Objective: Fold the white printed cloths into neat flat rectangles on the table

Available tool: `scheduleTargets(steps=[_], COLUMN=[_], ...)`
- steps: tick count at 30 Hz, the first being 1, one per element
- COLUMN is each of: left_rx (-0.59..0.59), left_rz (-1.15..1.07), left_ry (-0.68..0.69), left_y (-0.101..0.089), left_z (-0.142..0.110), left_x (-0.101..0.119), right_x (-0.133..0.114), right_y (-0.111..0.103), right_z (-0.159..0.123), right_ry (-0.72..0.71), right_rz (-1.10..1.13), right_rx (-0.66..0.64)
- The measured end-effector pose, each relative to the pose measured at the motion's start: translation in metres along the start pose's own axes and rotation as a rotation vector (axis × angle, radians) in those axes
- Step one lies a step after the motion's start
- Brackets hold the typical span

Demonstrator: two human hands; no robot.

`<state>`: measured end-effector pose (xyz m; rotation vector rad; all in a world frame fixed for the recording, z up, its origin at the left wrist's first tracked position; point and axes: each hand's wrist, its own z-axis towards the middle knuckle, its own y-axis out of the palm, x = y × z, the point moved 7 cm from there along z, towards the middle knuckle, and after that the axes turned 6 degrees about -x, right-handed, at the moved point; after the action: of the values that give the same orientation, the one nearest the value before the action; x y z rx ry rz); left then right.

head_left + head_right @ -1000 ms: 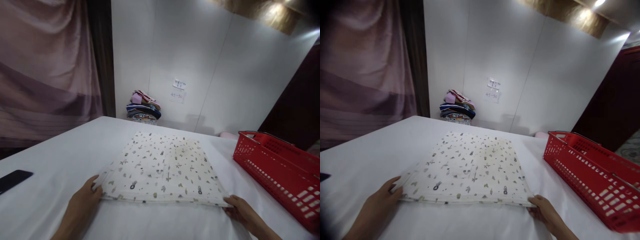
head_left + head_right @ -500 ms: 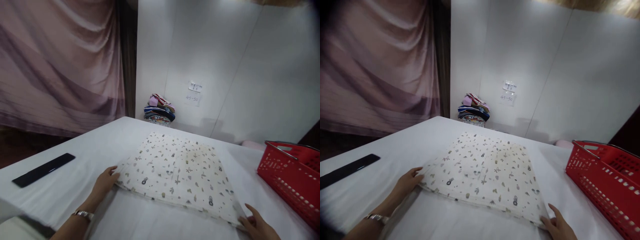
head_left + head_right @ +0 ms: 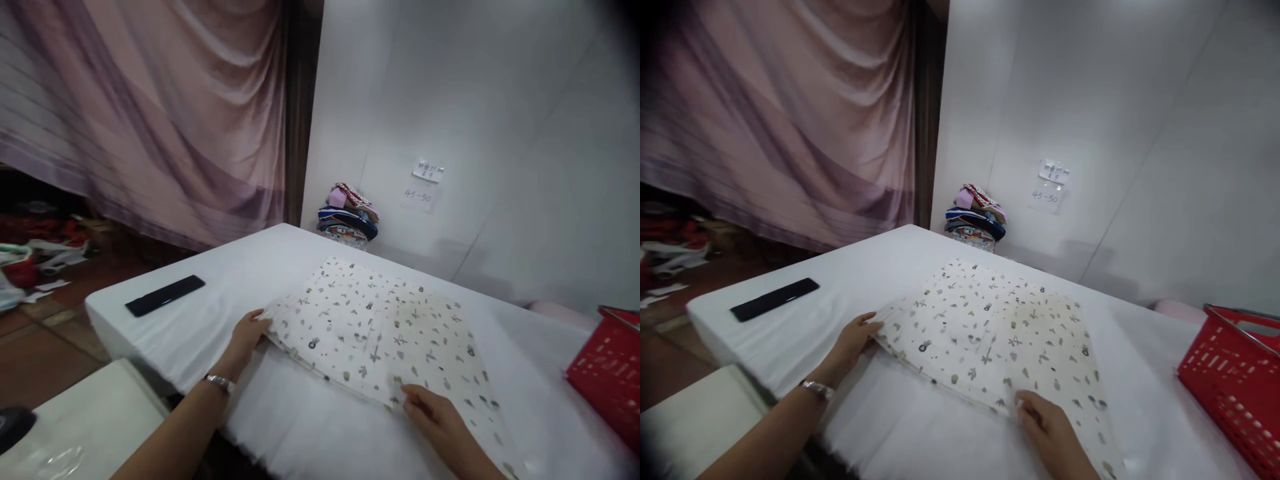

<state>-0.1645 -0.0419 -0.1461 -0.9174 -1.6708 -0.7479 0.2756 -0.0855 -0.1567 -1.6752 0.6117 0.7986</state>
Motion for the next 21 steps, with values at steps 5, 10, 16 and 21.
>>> scheduleTargets(steps=[5, 10, 16, 21], left_rx=[-0.012, -0.045, -0.094, -0.136], left_rz=[0.009, 0.037, 0.139, 0.171], left_ry=[-0.005, 0.050, 0.127, 0.144], left_y=[0.000, 0.006, 0.011, 0.006], left_z=[-0.007, 0.003, 0.016, 0.032], left_x=[0.004, -0.002, -0.002, -0.003], right_x=[-0.078, -0.153, -0.230, -0.255], right_y=[0.063, 0.130, 0.195, 0.211], right_z=[0.041, 0.086, 0.111, 0.123], right_ry=[-0.296, -0.482, -0.582, -0.540], right_rz=[-0.067, -0.163, -0.557, -0.653], right_rx=[-0.233, -0.225, -0.024, -0.051])
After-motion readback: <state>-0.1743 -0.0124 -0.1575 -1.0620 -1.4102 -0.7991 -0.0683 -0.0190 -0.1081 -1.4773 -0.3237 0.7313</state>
